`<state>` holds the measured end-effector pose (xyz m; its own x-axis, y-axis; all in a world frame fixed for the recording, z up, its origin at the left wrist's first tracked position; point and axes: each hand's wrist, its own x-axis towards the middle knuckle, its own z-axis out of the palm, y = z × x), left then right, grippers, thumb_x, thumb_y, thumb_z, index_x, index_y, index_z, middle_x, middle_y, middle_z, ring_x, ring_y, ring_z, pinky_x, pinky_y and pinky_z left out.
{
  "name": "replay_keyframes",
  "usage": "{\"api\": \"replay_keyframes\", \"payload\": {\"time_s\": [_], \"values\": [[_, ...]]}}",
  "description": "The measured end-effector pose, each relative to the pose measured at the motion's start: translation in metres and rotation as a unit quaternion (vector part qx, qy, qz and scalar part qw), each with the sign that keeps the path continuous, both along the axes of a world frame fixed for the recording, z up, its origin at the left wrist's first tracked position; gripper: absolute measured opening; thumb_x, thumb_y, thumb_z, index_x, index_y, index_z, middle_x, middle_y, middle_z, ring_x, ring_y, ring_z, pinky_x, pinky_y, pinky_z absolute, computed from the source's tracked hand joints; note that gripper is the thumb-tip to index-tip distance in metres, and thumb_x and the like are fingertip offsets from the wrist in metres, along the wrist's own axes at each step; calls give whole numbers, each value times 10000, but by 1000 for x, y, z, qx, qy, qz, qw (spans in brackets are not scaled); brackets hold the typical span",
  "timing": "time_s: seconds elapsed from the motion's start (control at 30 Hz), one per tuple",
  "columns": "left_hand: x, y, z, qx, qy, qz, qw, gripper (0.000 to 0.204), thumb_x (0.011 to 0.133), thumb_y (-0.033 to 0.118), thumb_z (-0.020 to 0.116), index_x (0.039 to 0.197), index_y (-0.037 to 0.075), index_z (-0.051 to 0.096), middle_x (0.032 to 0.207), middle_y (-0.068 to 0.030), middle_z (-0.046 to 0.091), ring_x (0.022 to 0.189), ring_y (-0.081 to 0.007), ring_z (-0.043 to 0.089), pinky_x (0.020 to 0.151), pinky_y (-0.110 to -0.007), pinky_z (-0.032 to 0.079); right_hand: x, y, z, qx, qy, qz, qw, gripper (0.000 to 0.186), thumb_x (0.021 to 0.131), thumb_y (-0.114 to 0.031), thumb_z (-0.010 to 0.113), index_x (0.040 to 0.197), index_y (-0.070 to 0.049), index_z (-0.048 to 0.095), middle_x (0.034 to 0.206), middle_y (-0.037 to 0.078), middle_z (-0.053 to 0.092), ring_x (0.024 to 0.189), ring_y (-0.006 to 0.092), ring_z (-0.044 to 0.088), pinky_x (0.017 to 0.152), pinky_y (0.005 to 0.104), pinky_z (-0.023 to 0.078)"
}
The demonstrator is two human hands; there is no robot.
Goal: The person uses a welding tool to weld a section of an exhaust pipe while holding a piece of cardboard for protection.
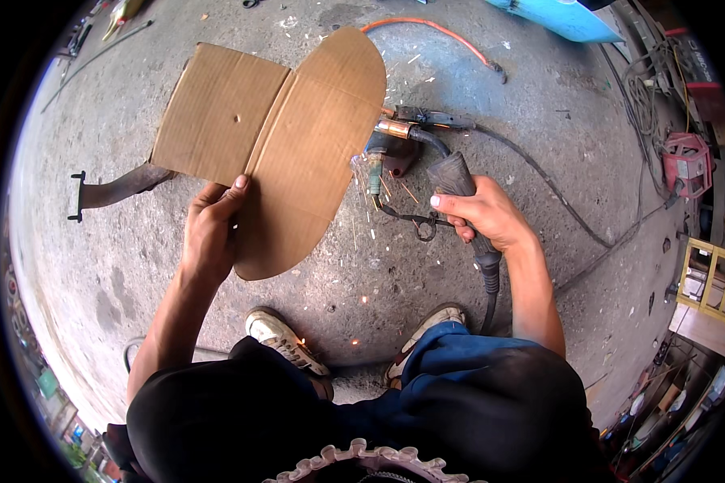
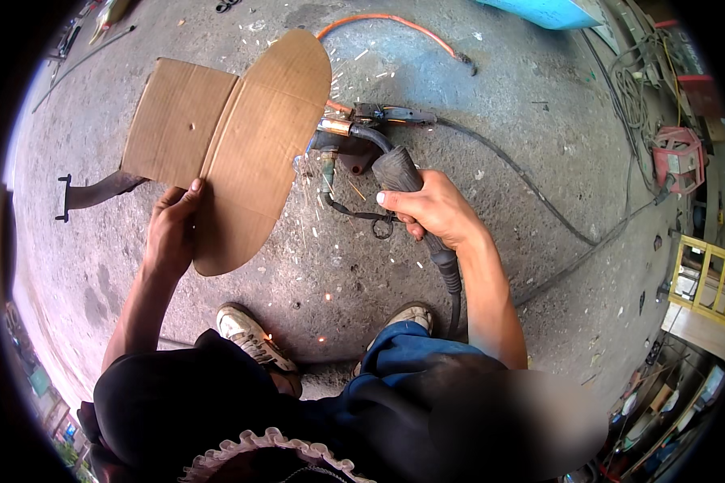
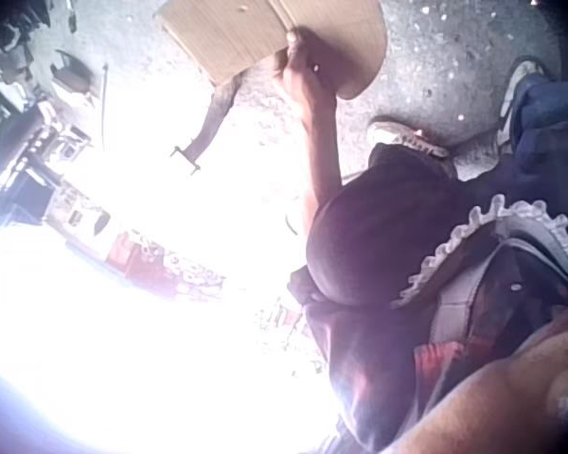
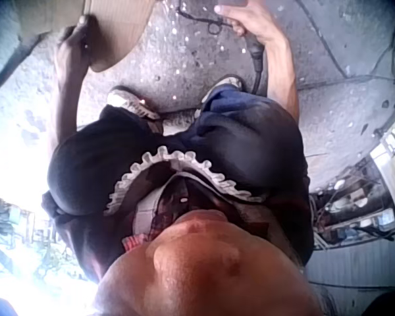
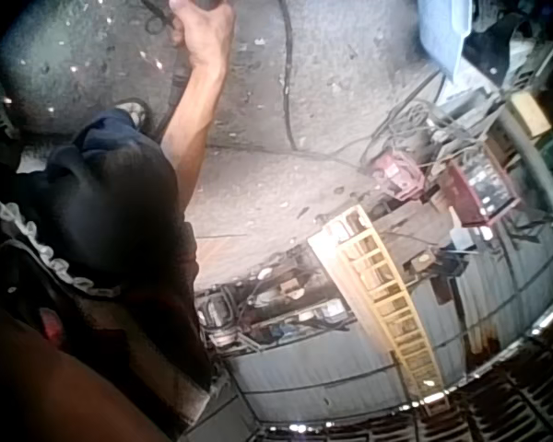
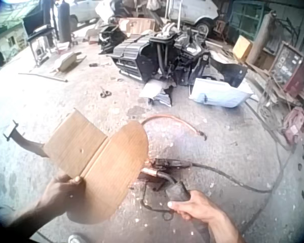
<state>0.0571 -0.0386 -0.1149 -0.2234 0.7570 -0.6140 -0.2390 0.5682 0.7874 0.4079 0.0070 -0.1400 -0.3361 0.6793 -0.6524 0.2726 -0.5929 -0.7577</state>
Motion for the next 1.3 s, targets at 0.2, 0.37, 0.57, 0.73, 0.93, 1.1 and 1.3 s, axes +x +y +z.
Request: {"api": "replay_keyframes", "payload": {"time_s": [0.2, 0.37, 0.57, 0.73, 0.93, 1.1, 1.3], "values": [[0, 4, 5, 4, 1, 37, 999, 196, 931, 214, 611, 957, 19, 619, 830, -30, 623, 688, -100, 561, 597, -234, 443, 1, -1, 1, 6, 7, -11, 1000, 262, 796, -247, 737, 814, -31, 589, 573, -35, 465, 441, 58, 425, 407, 234, 336], [-34, 9, 3, 21, 9, 63, 998, 213, 953, 219, 577, 1000, 11, 575, 884, -49, 611, 779, -119, 586, 692, -259, 479, 3, 0, 4, -5, 14, -18, 1000, 240, 799, -218, 735, 833, -27, 593, 582, -35, 467, 443, 56, 422, 407, 229, 329], [-29, 11, 6, 39, -1, 65, 997, 189, 956, 205, 572, 1008, 23, 558, 925, -49, 605, 834, -116, 587, 728, -265, 487, 7, 0, 4, -15, 2, -1, 1000, 257, 791, -226, 733, 891, -35, 594, 621, -37, 475, 470, 40, 411, 414, 209, 341], [-27, 8, 4, 33, 13, 64, 997, 252, 932, 239, 615, 979, -7, 588, 851, -66, 625, 725, -128, 597, 642, -264, 488, 2, 0, 5, -13, 5, 1, 1000, 234, 794, -222, 728, 823, -43, 579, 598, -36, 472, 450, 46, 417, 412, 219, 338], [-9, 2, 9, -10, 24, 20, 999, 194, 944, 228, 600, 912, 37, 605, 798, -1, 599, 682, -74, 557, 610, -229, 444, 2, 0, 4, -3, -3, -2, 1000, 251, 794, -217, 725, 710, -61, 547, 554, -35, 462, 431, 59, 419, 406, 244, 327], [-4, -1, 0, 8, -17, 9, 1000, 179, 923, 200, 625, 979, 30, 628, 853, -15, 637, 721, -83, 581, 610, -225, 462, 0, 0, 6, -3, -12, -1, 1000, 275, 790, -233, 734, 693, -68, 537, 549, -35, 460, 427, 60, 418, 401, 244, 331], [-4, -3, 3, 0, -5, 7, 1000, 180, 930, 197, 613, 1020, 42, 629, 873, 4, 639, 750, -80, 578, 659, -233, 461, 0, 0, 1, -1, -1, 2, 1000, 273, 790, -244, 737, 707, -62, 551, 551, -31, 463, 433, 62, 428, 404, 240, 341]]}}
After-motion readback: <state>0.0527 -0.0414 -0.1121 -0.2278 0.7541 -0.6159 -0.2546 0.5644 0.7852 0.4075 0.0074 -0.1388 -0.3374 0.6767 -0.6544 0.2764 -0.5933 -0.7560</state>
